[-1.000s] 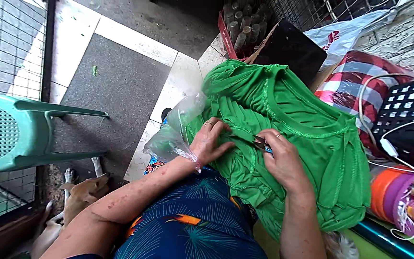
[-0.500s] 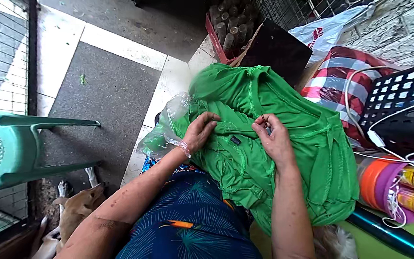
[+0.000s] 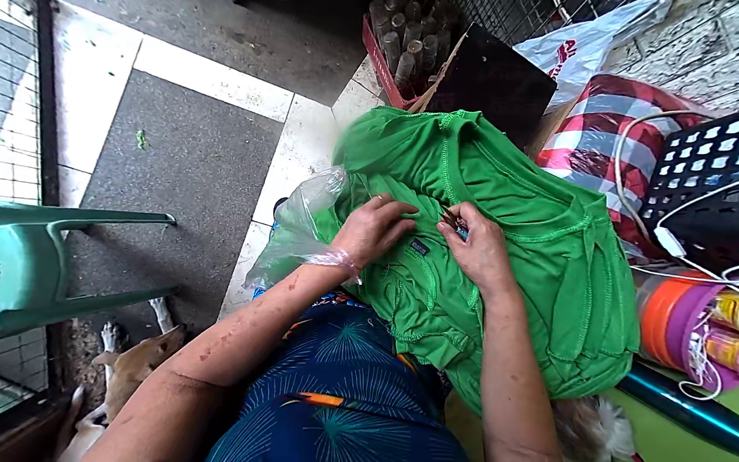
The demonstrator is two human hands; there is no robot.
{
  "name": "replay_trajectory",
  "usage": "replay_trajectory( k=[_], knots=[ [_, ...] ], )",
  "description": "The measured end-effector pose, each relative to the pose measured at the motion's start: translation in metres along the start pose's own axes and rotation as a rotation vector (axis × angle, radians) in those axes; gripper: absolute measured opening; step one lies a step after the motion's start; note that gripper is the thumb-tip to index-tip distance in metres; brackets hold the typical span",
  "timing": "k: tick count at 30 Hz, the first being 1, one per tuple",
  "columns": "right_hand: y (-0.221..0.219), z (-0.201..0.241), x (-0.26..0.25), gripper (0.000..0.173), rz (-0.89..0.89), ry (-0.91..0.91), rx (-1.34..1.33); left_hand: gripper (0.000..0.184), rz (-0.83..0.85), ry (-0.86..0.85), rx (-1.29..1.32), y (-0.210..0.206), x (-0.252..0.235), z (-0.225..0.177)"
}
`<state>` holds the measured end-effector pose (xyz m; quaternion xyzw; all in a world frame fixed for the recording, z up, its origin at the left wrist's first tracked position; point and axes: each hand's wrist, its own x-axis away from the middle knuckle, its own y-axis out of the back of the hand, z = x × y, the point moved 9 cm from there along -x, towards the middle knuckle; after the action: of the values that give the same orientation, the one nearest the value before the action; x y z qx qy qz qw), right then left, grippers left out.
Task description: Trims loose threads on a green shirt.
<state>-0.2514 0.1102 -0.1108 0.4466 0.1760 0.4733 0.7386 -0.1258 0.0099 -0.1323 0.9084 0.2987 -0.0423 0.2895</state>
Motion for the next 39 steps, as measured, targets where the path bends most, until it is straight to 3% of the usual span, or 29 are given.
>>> replay_trajectory(
  k=[4,7,9,12,15,18,23,28,39],
  knots=[
    [0.002,0.001,0.002,0.019,-0.016,0.006,0.005,0.017,0.065,0.135,0.087,-0.013,-0.008,0.022],
    [0.003,0.001,0.002,0.019,-0.028,0.012,0.008,0.018,-0.007,0.42,0.375,-0.01,0.003,0.045],
    [0.004,0.002,0.003,0.019,-0.063,0.031,0.011,0.016,-0.059,0.519,0.548,-0.01,0.013,0.055],
    [0.007,0.009,0.005,0.022,-0.144,0.122,-0.017,0.014,-0.085,0.407,0.519,-0.004,0.017,0.049],
    [0.01,0.019,0.009,0.02,-0.223,0.262,-0.038,0.011,-0.083,0.154,0.267,0.0,0.013,0.031],
    [0.009,0.024,0.012,0.015,-0.228,0.351,-0.079,0.008,-0.052,0.02,0.061,0.0,0.011,0.011],
    [0.0,0.021,0.01,0.027,-0.115,0.28,-0.044,0.018,0.21,0.066,-0.119,-0.019,0.006,0.01],
    [-0.003,0.027,0.016,0.032,0.042,0.22,0.048,0.025,0.462,0.099,0.112,-0.021,0.004,0.023],
    [-0.019,0.046,0.015,0.018,0.092,0.157,0.309,0.025,0.371,0.15,0.339,-0.018,0.012,0.04]
  ],
)
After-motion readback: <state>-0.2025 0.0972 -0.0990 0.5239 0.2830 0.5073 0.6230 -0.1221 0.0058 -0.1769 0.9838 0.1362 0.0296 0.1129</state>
